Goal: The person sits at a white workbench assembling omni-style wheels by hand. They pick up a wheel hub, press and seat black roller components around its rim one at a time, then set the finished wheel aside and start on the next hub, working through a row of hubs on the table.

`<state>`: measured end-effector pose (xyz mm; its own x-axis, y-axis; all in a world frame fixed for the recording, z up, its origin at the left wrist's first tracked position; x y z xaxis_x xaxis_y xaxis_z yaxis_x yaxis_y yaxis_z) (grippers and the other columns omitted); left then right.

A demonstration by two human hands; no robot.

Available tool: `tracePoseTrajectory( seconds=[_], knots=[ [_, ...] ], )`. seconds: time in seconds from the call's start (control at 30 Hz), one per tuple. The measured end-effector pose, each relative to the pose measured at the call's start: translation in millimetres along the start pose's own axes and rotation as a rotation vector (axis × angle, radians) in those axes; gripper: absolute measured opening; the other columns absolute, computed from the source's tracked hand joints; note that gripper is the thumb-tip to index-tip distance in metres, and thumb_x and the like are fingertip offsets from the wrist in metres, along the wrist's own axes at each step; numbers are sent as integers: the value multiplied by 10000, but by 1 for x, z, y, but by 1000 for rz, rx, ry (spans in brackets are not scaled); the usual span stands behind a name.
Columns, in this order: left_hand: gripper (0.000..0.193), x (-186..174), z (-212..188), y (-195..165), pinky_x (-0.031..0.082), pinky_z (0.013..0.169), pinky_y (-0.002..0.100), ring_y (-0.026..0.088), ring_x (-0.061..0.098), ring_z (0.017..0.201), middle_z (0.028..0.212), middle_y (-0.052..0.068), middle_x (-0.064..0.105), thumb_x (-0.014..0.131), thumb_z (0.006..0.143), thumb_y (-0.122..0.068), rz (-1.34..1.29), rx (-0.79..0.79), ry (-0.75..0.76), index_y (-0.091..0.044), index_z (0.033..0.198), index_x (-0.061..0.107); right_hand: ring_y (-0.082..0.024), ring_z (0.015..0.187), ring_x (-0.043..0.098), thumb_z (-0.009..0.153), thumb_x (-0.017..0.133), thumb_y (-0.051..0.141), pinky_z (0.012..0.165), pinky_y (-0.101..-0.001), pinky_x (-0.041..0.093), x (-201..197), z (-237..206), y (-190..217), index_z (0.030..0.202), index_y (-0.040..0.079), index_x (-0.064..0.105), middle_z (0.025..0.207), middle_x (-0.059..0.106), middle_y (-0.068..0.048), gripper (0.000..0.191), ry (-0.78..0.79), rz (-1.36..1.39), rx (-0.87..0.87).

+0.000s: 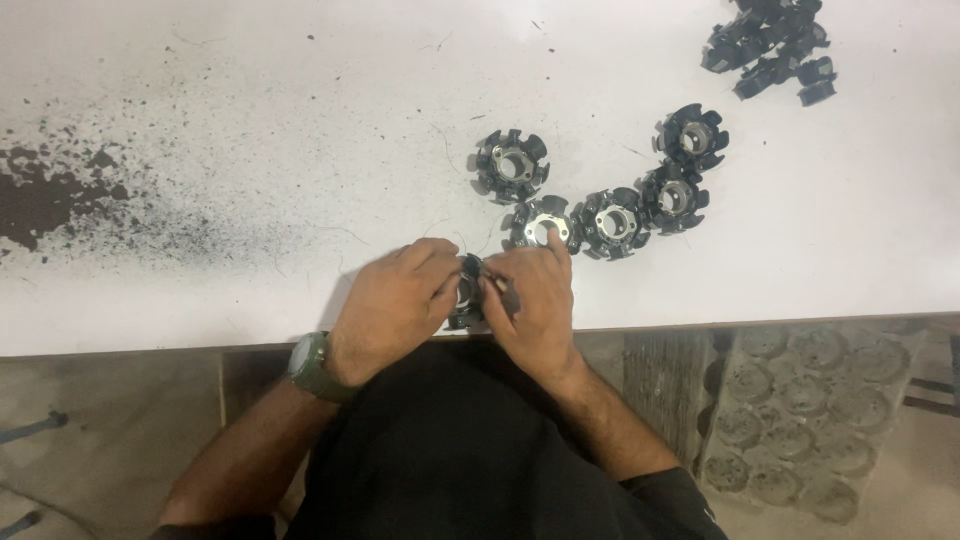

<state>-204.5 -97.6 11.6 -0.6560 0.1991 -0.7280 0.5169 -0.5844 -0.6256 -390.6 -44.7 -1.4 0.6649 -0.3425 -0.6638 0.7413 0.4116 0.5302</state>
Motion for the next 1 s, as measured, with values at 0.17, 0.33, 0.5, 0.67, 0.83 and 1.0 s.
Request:
tracePoseTrajectory(
  seconds=[0.17,0.33,0.5,0.67,0.83,1.0],
  knots=[
    [150,4,-4,5,572,762,408,286,714,856,1094,97,720,676,907,-129,-31,-89,-7,-35,1020,709,-257,1081,657,864,755,19,1242,-559,317,1,-10,1,1050,70,663,1031,682,-81,214,-5,43,-52],
    [124,4,-7,3,559,776,435,328,699,860,1090,106,720,680,890,-110,-54,-75,-40,-22,978,691,-269,1085,647,840,781,15,1224,-580,290,5,-9,-1,1042,52,673,1038,674,-93,232,25,6,-60],
    [197,3,-9,3,556,766,447,347,686,860,1080,134,697,664,857,-67,-39,-60,-47,6,1039,670,-266,1085,643,832,785,-3,1232,-564,307,5,-9,0,1045,70,667,1029,669,-84,254,10,-8,-82],
    [142,4,-10,4,566,786,443,330,694,879,1127,116,701,645,841,-40,-34,-51,-47,-4,979,643,-255,1086,650,840,786,-11,1234,-579,303,8,-10,0,1064,70,645,1019,664,-70,277,-12,21,-114],
    [149,5,-13,5,564,808,448,333,692,902,1125,116,694,650,840,-39,-38,-47,-67,-3,984,640,-274,1092,641,821,793,-17,1233,-576,307,9,-8,2,1069,67,657,1007,654,-72,295,24,-12,-114],
    [155,9,-15,7,564,802,443,327,694,920,1151,119,687,662,851,-63,-17,-68,-33,-6,993,644,-260,1077,639,812,803,-18,1226,-566,307,10,-9,0,1055,79,667,994,655,-61,294,45,-34,-117]
  ],
)
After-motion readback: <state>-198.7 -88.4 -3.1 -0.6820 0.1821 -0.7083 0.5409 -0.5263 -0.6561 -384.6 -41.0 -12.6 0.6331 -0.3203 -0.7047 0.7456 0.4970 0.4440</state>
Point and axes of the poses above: each hand's wrist, its own z-axis towards the middle knuckle, its own x-axis out of the palm, y = z × x, the point moved 1 cm from there along z, towards the middle knuckle
